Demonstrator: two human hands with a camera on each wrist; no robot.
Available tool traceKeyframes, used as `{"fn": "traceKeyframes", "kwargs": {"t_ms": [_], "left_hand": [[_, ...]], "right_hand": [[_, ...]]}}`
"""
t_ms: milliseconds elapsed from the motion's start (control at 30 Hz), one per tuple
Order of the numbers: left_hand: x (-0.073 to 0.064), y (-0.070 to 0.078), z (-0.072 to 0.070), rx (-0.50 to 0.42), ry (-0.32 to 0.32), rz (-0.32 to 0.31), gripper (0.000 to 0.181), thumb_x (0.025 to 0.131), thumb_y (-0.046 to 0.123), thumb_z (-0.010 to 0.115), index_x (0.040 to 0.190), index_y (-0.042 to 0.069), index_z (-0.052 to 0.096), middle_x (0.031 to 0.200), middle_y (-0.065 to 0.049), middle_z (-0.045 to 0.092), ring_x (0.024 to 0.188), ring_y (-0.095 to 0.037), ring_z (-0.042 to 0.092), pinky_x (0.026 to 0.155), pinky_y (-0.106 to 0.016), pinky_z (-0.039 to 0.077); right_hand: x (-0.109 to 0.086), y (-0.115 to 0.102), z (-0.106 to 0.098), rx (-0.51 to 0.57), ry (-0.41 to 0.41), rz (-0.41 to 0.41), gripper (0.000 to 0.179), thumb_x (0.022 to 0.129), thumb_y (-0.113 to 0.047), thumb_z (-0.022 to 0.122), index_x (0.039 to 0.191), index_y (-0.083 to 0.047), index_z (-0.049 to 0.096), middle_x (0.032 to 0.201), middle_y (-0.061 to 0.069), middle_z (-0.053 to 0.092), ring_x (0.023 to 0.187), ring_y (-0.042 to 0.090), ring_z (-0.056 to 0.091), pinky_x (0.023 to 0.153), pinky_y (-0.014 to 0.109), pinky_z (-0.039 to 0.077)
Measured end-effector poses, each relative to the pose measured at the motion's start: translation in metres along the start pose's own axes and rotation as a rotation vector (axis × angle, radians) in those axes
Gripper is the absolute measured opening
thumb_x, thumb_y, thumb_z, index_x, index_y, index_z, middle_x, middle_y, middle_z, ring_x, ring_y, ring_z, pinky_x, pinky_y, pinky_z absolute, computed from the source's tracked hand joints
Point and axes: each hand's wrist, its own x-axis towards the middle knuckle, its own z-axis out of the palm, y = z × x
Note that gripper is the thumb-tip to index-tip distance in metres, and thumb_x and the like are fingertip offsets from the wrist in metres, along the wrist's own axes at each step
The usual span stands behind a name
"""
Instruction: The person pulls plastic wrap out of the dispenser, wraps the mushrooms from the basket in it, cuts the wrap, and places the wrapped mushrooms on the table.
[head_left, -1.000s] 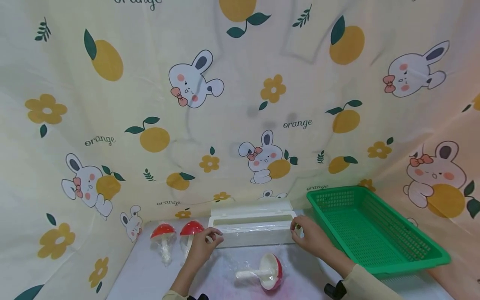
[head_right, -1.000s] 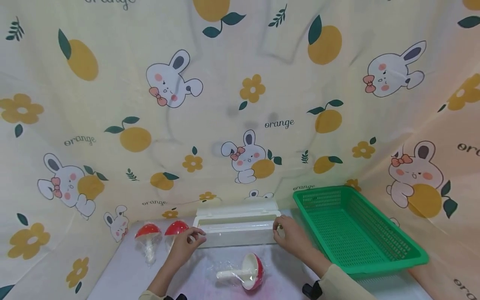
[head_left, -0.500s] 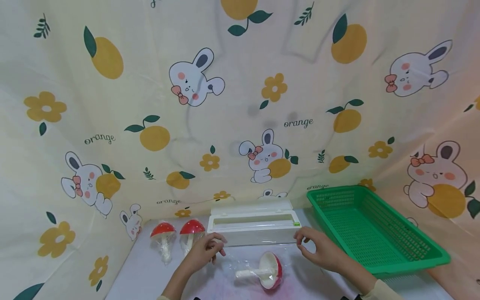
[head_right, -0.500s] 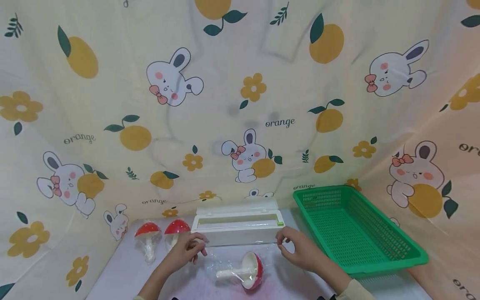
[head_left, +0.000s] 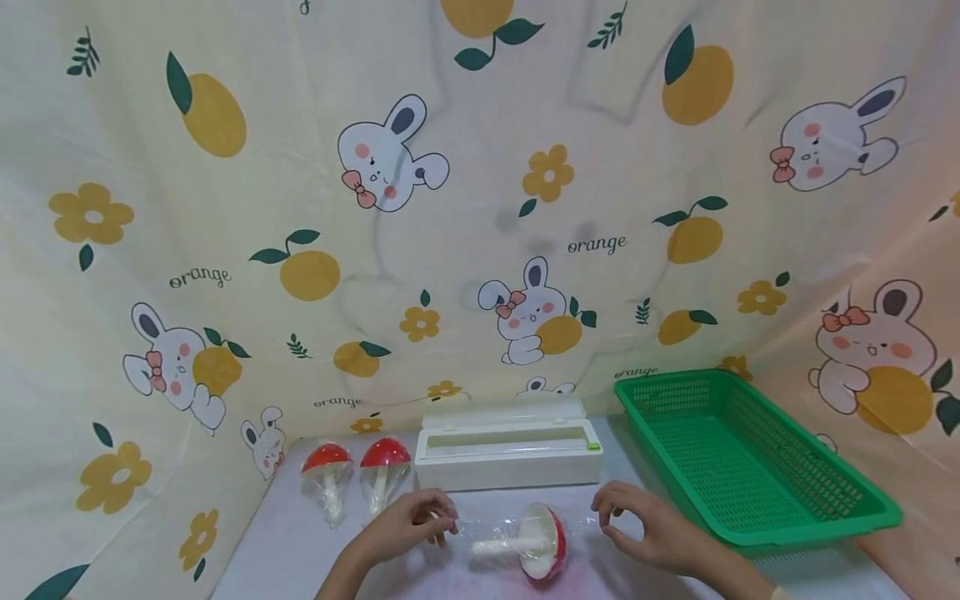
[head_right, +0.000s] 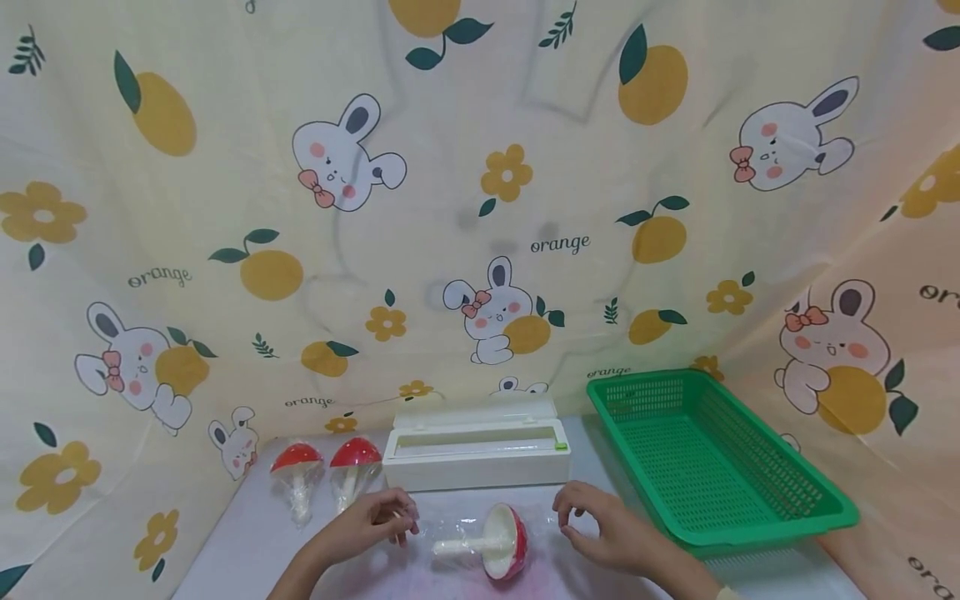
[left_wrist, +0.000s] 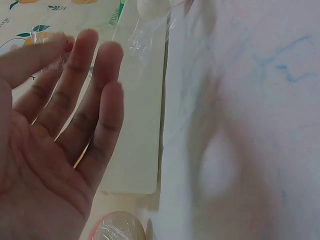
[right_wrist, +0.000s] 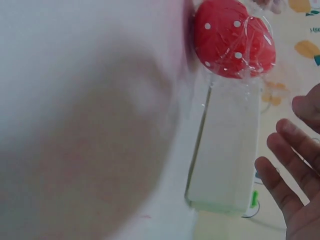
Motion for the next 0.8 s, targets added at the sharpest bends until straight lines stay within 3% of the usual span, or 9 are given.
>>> {"fn": "traceKeyframes", "kwargs": {"t_ms": [167,300,433,567,667,800], "left_hand": [[-0.003,-0.001,0.006,0.096,0.011,0.044,0.013,0.107,0.024,0.068,0.111,0.012,0.074,0.110,-0.003,0.069,0.094,-0.011,0.066,0.084,-0.031,0.059],[-0.003,0.001,0.011,0.191,0.071,0.065,0.014,0.109,0.027,0.065,0.107,0.023,0.078,0.130,-0.005,0.057,0.114,-0.014,0.054,0.098,-0.036,0.048],[-0.002,0.004,0.016,0.200,0.063,0.121,0.029,0.114,0.021,0.054,0.107,0.020,0.082,0.149,-0.014,0.051,0.130,-0.029,0.051,0.109,-0.039,0.044],[0.001,0.008,0.023,0.183,0.043,0.157,0.032,0.115,0.021,0.052,0.106,0.017,0.082,0.149,-0.017,0.057,0.136,-0.035,0.053,0.113,-0.034,0.045],[0.004,0.008,0.028,0.195,0.056,0.163,0.024,0.112,0.025,0.059,0.103,0.018,0.081,0.145,-0.016,0.062,0.136,-0.030,0.056,0.113,-0.034,0.046],[0.008,0.008,0.037,0.202,0.092,0.154,0.008,0.105,0.024,0.072,0.101,0.022,0.079,0.137,-0.014,0.068,0.131,-0.022,0.061,0.111,-0.038,0.049]], "right_hand": [[-0.004,-0.007,0.006,0.014,-0.028,0.025,0.035,0.092,0.001,0.081,0.101,-0.029,0.064,0.118,-0.003,0.067,0.105,0.016,0.065,0.087,0.028,0.058],[-0.005,-0.007,0.010,0.008,-0.006,-0.001,0.038,0.091,0.003,0.082,0.100,-0.030,0.063,0.123,-0.004,0.066,0.109,0.015,0.065,0.091,0.026,0.056],[-0.004,-0.006,0.015,0.025,0.039,-0.065,0.039,0.088,0.007,0.082,0.100,-0.026,0.064,0.125,-0.004,0.067,0.112,0.014,0.066,0.096,0.022,0.052],[-0.002,-0.004,0.020,0.090,0.059,-0.095,0.031,0.093,0.006,0.079,0.105,-0.020,0.065,0.117,0.002,0.072,0.108,0.019,0.069,0.099,0.022,0.052],[-0.001,-0.004,0.025,0.168,0.050,-0.059,0.030,0.097,0.006,0.074,0.110,-0.020,0.066,0.112,0.004,0.073,0.105,0.019,0.070,0.094,0.028,0.056],[0.000,-0.006,0.030,0.235,0.049,0.059,0.027,0.101,0.003,0.070,0.113,-0.020,0.069,0.110,0.001,0.075,0.104,0.016,0.071,0.090,0.035,0.060]]}}
